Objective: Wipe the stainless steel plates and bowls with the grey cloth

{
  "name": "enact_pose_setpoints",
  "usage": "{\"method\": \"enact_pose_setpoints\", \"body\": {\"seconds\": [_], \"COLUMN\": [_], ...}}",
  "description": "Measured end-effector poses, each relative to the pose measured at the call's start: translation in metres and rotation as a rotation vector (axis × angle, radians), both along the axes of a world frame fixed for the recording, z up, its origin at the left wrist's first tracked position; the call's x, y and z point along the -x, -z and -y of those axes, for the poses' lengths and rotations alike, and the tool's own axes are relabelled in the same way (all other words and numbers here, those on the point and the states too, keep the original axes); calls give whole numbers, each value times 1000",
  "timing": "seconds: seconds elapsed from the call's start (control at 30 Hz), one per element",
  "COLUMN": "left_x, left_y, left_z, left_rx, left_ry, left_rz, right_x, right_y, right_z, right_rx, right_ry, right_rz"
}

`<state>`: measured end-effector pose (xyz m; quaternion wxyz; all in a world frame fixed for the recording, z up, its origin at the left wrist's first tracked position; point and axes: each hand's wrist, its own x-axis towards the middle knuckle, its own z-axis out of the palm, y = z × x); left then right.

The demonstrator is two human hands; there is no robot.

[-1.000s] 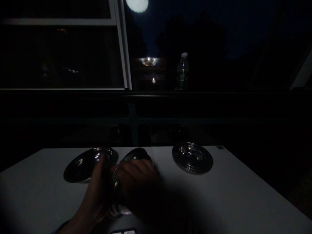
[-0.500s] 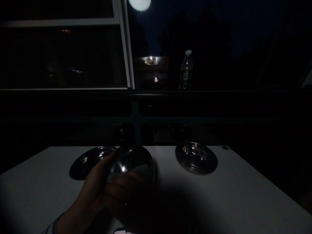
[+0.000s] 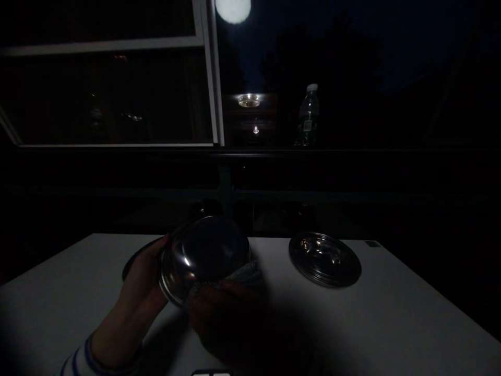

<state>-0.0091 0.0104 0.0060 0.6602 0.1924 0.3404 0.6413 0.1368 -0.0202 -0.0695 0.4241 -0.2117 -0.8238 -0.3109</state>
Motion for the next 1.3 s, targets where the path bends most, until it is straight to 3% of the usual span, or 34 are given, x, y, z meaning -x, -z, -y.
{"method": "enact_pose_setpoints", "body": {"seconds": [0.2, 0.4, 0.57, 0.73, 0.87, 1.03, 1.17, 1.3], "left_x": [-13, -19, -21, -27, -28, -31, -33, -30], "left_y": [5, 14, 23, 24, 24, 25, 27, 25], "left_z": [8, 15, 17, 23, 28, 31, 30, 30], "left_rx": [69, 114, 61, 111, 35, -167, -232, -211], "left_ry": [-13, 159, 182, 34, -67, 126, 250, 329], "left_rz": [-46, -98, -215, -327, -435, -608, -620, -576], "right_x": [9, 14, 8, 3, -1, -9, -19, -32], "right_y": [18, 6, 4, -4, -10, -17, -25, -30], "right_z": [-1, 5, 4, 5, 4, -2, -7, -12], "right_rx": [73, 73, 118, 161, 199, 231, 182, 343], "right_ry": [11, -35, 13, 33, 37, 1, -45, 0], "right_rz": [75, 51, 2, -83, -128, -202, -335, -489]}}
